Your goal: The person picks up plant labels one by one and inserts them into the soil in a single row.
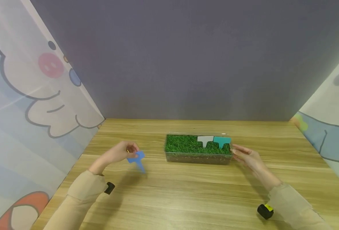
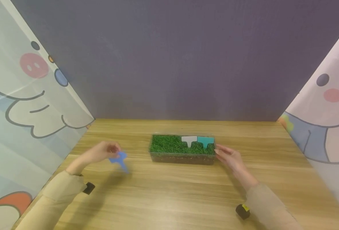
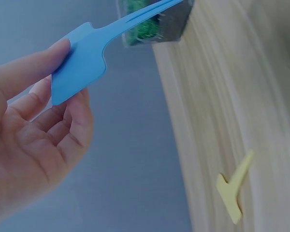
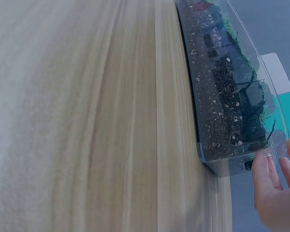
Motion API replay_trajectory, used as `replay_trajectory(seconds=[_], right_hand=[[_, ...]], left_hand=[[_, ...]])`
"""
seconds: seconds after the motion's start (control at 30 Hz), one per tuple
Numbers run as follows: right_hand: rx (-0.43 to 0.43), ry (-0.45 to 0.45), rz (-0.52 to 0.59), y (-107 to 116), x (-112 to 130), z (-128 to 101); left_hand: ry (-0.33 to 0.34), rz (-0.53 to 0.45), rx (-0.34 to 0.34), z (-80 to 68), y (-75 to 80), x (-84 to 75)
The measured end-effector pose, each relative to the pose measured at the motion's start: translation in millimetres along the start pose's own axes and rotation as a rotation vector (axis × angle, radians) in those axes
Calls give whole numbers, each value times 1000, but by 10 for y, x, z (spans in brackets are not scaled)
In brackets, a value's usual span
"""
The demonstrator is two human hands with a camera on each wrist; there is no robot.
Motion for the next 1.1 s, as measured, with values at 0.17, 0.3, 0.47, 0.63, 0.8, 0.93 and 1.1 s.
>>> replay_trajectory(seconds=[0.17,0.3,0.47,0.63,0.8,0.93,1.1], right_hand=[[1,10,-14,-51,36,-41],[3,15,-61,-185,134,-150],[-19,0,-47,-243,186,-214],[-26,-9,-44,-247,194,-230],[-35,-11,-69,-227,178,-215],[-41,-11,-79,-222,172,-209],[-44,-8,-65,-227,175,-214]], left_hand=[[-8,11,-38,119,60,-128],[-19,17,-52,209,78,-244],[-19,12,-57,315,78,-376],[-33,19,-80,448,85,-476],[-39,4,-104,551,84,-548],[-42,3,-115,612,79,-599],[-63,7,-136,689,68,-648]])
Point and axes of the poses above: each hand's wrist, its own z-axis towards the middle knuckle, its own y-axis out of the back of the hand, x = y × z, the point moved 10 cm from there along z, towards the middle knuckle, and after that the axes turned 9 degrees about z, right-handed, at the moved point
